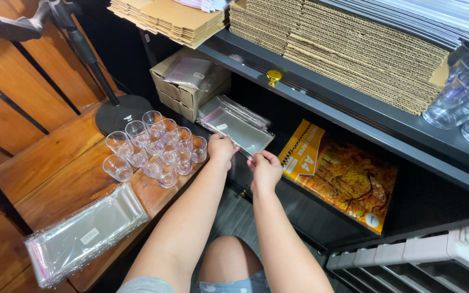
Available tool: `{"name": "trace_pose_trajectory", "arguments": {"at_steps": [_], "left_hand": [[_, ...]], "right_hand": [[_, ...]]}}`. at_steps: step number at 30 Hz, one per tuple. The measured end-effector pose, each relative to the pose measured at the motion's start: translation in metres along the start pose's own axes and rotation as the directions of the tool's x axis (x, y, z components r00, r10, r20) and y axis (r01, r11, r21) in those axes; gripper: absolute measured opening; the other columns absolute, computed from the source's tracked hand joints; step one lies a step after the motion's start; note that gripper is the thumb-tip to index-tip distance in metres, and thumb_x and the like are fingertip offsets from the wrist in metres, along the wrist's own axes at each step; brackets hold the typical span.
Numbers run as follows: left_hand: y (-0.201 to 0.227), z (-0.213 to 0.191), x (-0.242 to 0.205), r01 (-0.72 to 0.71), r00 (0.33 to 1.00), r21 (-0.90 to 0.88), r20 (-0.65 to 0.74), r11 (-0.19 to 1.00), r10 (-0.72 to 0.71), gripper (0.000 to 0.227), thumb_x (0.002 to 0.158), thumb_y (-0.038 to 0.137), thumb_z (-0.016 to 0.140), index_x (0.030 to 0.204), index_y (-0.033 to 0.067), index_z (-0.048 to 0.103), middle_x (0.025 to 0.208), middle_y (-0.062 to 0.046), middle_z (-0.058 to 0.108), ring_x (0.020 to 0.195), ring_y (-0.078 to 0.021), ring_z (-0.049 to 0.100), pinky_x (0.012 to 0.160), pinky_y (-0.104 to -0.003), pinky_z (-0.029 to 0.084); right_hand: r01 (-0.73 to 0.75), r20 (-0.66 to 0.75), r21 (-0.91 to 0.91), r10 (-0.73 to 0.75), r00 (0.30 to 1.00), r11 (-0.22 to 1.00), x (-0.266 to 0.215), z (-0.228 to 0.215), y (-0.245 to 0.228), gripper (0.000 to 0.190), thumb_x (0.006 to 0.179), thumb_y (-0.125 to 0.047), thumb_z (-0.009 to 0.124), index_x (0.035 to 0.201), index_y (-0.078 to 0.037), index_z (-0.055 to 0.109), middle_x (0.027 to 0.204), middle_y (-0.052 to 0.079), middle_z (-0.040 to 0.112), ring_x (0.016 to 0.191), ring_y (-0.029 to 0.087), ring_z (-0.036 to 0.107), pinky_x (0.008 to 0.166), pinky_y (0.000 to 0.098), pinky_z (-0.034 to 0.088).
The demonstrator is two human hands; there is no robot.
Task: The person takes small clear glasses from a shelf and places them one by one onto a wooden bench. After arranging the glasses, the person retrieves several sealed plastic bags from the shelf and places them on the bench next to the glasses.
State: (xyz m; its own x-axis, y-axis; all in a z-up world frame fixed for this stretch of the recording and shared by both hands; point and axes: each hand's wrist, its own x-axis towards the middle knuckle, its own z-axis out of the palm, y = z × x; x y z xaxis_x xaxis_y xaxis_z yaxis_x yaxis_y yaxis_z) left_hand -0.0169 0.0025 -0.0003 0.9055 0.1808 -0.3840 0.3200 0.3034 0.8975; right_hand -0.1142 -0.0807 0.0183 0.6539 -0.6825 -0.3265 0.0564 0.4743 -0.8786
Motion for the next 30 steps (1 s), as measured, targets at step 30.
{"name": "trace_pose_trajectory", "arguments": {"at_steps": [30], "left_hand": [[0.107,-0.216,-0.184,-0.345,0.938,-0.192,-0.09,0.919,0.334,0.04,0.102,0.01,0.059,0.136,-0.0063,0.047,0.11,-0.02,0.058,0.098,-0.0336,0.075,0.089,-0.05,0.065]], "right_hand": [[-0.025,0.5,-0.05,0.047,0.865,0.998,-0.15,0.04,-0.025,0.029,0.081,0.003,0.077,0.11,0.008,0.073,0.08,0.014,0.069,0.069,0.02,0.072,0.068,0.0353,0.069]]}}
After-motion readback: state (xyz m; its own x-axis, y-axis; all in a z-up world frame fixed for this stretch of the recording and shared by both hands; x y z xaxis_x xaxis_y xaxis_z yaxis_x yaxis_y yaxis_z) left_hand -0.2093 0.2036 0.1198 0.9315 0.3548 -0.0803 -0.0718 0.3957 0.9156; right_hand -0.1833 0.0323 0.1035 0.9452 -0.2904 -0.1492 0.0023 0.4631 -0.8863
